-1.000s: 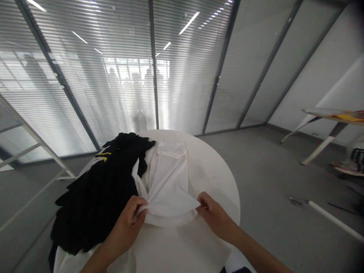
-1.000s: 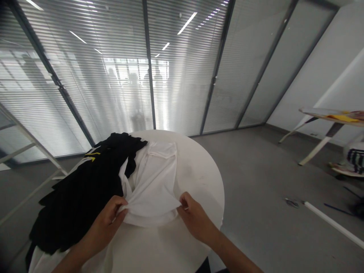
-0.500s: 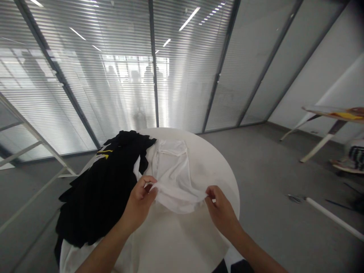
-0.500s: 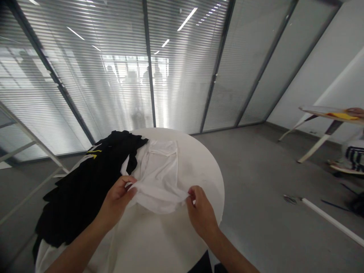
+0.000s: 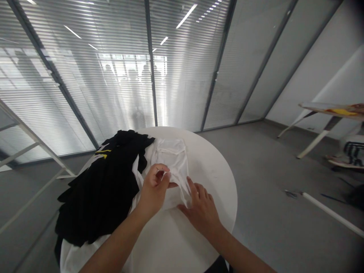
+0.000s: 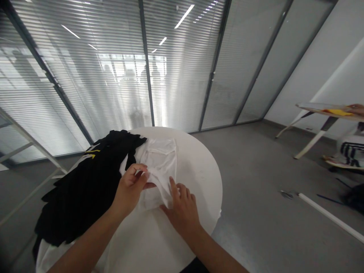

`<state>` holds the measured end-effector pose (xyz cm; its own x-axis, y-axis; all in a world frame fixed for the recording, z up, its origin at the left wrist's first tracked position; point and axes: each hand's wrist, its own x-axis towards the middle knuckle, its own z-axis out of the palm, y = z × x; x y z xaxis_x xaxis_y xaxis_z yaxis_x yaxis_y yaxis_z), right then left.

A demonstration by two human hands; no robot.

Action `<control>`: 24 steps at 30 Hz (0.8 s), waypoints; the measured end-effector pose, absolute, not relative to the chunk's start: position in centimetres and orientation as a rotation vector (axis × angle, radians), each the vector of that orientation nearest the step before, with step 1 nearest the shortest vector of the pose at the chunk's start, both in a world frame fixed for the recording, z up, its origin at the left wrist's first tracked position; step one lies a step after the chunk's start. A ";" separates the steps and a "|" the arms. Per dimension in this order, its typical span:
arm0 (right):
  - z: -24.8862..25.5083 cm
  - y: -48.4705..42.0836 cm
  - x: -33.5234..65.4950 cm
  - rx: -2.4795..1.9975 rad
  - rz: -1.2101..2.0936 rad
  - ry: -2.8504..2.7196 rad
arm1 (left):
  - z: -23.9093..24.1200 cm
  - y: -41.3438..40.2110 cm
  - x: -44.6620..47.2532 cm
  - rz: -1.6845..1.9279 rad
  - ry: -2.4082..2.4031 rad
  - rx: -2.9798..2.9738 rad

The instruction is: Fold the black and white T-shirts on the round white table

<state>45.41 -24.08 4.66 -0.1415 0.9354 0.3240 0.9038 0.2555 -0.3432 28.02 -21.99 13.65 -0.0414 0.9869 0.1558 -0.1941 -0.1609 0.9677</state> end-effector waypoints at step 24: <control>4.1 -23.6 50.0 -1.538 1.102 -1.199 | 5.0 -26.1 22.6 0.435 1.365 2.308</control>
